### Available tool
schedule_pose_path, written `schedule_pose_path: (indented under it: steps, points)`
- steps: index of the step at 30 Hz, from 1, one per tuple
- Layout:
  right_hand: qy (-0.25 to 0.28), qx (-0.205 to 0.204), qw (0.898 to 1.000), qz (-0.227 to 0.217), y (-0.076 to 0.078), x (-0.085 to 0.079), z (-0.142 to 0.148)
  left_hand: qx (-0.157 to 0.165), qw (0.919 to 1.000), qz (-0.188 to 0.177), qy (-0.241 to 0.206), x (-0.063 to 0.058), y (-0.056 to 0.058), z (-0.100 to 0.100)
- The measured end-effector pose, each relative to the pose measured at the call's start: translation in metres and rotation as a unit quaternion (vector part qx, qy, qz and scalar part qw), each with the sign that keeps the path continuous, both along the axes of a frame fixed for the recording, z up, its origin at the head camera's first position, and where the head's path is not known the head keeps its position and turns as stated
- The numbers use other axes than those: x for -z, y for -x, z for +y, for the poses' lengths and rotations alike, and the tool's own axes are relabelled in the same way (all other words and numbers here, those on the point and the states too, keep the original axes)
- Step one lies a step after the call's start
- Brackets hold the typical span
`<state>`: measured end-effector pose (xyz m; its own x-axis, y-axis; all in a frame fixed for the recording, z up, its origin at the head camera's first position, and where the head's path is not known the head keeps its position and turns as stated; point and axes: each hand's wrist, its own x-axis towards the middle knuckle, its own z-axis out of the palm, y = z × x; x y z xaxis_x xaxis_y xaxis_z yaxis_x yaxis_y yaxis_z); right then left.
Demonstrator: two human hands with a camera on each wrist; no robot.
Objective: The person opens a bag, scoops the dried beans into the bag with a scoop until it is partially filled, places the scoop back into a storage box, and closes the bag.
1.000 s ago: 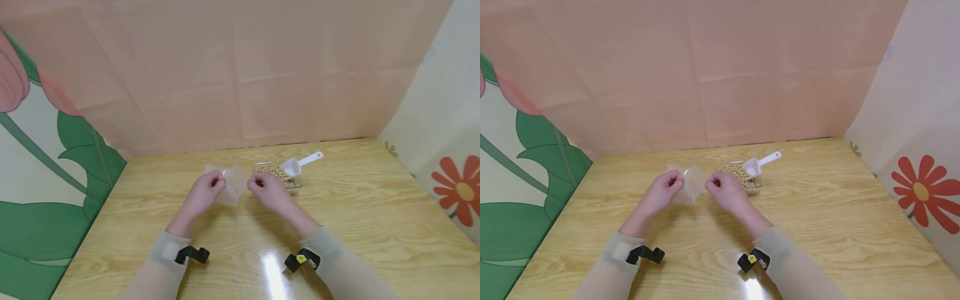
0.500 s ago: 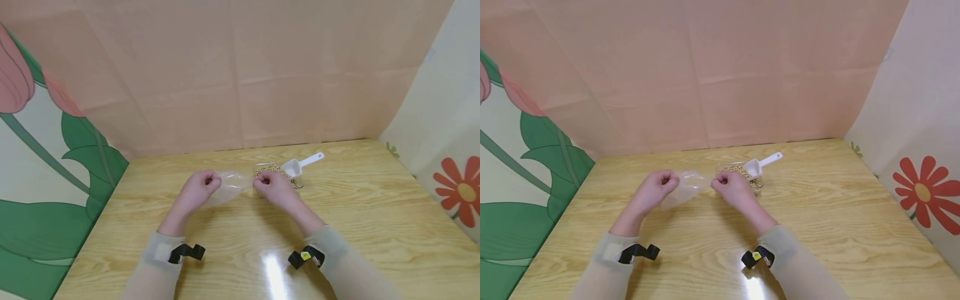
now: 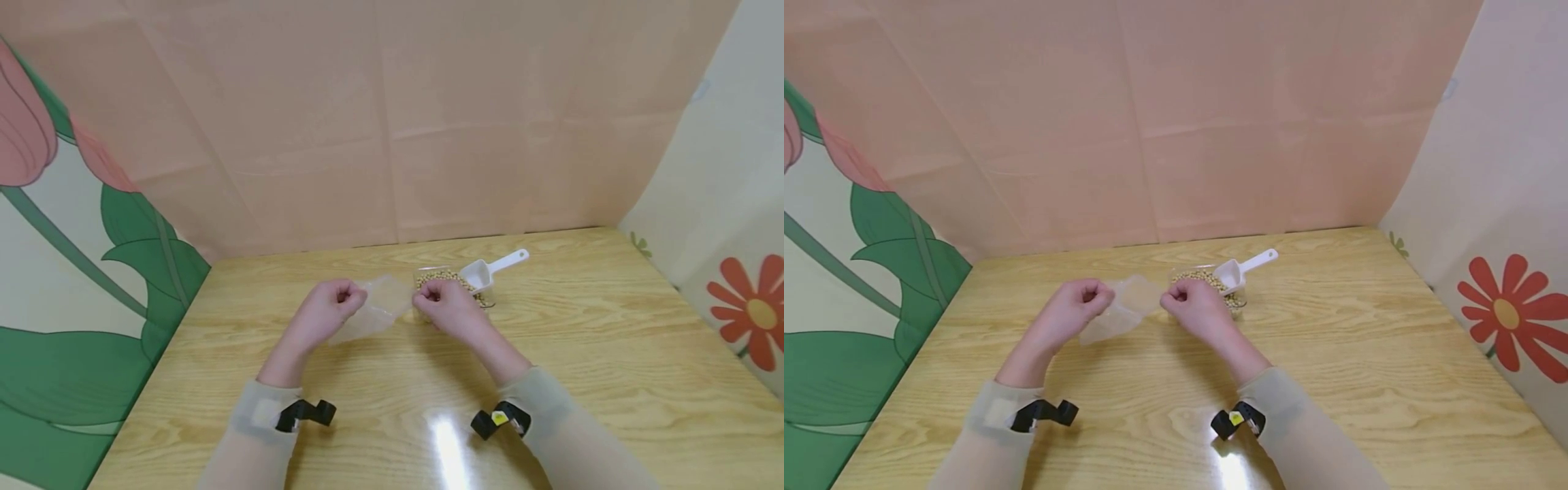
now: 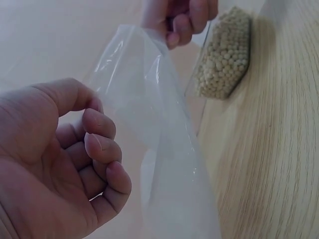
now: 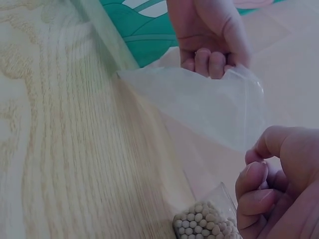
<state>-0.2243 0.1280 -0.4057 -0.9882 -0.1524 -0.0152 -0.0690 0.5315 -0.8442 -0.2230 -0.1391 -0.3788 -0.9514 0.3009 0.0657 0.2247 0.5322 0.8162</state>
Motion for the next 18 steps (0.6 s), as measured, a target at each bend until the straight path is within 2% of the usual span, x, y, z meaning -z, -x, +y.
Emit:
schedule_pose_path:
  steps: [12,18]
  points:
    - [0.033,-0.014,0.999,0.009,0.0004,0.0029,-0.0023,0.002,1.0,0.005,-0.005,0.0019,0.0007,0.0037]
    - [0.043,-0.027,0.999,0.015,0.0005,0.0036,-0.0031,0.016,0.9992,0.017,-0.033,0.0048,0.0023,0.0043]
